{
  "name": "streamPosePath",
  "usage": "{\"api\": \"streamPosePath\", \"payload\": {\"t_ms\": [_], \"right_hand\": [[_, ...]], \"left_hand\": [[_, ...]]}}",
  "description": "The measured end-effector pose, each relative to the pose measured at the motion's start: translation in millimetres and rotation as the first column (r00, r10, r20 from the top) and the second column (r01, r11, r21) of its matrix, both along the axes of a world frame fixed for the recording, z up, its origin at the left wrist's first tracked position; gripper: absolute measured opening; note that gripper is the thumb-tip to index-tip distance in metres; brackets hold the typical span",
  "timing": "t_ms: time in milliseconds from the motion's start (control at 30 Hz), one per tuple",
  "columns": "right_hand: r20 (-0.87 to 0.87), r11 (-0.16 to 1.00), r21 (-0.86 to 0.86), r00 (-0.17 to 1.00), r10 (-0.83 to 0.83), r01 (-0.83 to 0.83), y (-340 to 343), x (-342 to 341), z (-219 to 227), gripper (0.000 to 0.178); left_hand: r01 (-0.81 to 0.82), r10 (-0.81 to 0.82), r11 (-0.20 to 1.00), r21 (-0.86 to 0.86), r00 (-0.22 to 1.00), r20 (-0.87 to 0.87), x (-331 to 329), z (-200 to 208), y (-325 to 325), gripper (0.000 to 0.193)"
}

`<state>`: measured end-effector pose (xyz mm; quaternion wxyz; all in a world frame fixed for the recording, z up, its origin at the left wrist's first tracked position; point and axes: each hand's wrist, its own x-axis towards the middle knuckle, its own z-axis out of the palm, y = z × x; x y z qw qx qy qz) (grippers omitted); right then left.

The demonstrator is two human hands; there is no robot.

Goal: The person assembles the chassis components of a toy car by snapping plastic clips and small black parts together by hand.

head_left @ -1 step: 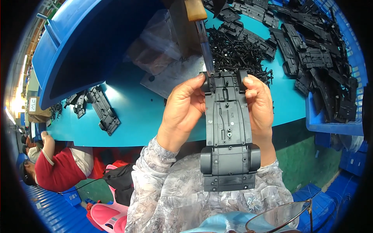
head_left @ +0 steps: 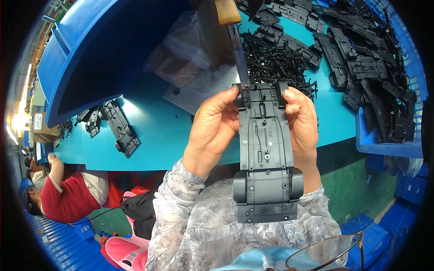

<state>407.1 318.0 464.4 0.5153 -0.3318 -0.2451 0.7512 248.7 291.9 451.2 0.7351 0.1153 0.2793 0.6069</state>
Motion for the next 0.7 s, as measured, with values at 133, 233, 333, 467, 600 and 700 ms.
{"api": "streamPosePath", "payload": {"t_ms": [133, 233, 333, 467, 600, 700], "right_hand": [[0.039, 1.000, -0.016, 0.999, -0.015, 0.016, 0.3, 0.1, -0.8, 0.013], [0.036, 1.000, -0.014, 0.999, -0.008, 0.008, 0.2, 0.2, -0.7, 0.012], [0.022, 1.000, -0.005, 1.000, -0.005, 0.005, 0.0, 1.6, -2.0, 0.012], [0.011, 1.000, -0.025, 1.000, -0.014, 0.014, -2.2, -0.4, 1.4, 0.012], [0.013, 1.000, -0.030, 1.000, -0.007, 0.008, -2.0, -0.4, 3.9, 0.012], [-0.001, 0.999, -0.037, 1.000, -0.024, 0.024, -2.2, -0.5, 2.4, 0.012]], "left_hand": [[0.000, 0.001, 1.000, -0.009, 1.000, 0.016, 1.2, 3.6, -1.6, 0.022], [0.008, -0.008, 1.000, 0.004, 1.000, 0.024, 0.7, 3.7, -1.9, 0.022], [0.009, -0.009, 1.000, -0.003, 1.000, 0.018, 1.1, 2.7, -2.8, 0.022], [0.020, -0.021, 1.000, 0.017, 0.999, 0.027, 0.5, 1.4, -3.8, 0.022], [0.026, -0.027, 0.999, 0.028, 0.999, 0.040, 1.5, 3.4, -3.1, 0.023], [0.008, -0.007, 1.000, -0.011, 0.999, 0.035, 3.9, 8.1, -2.4, 0.023]]}}
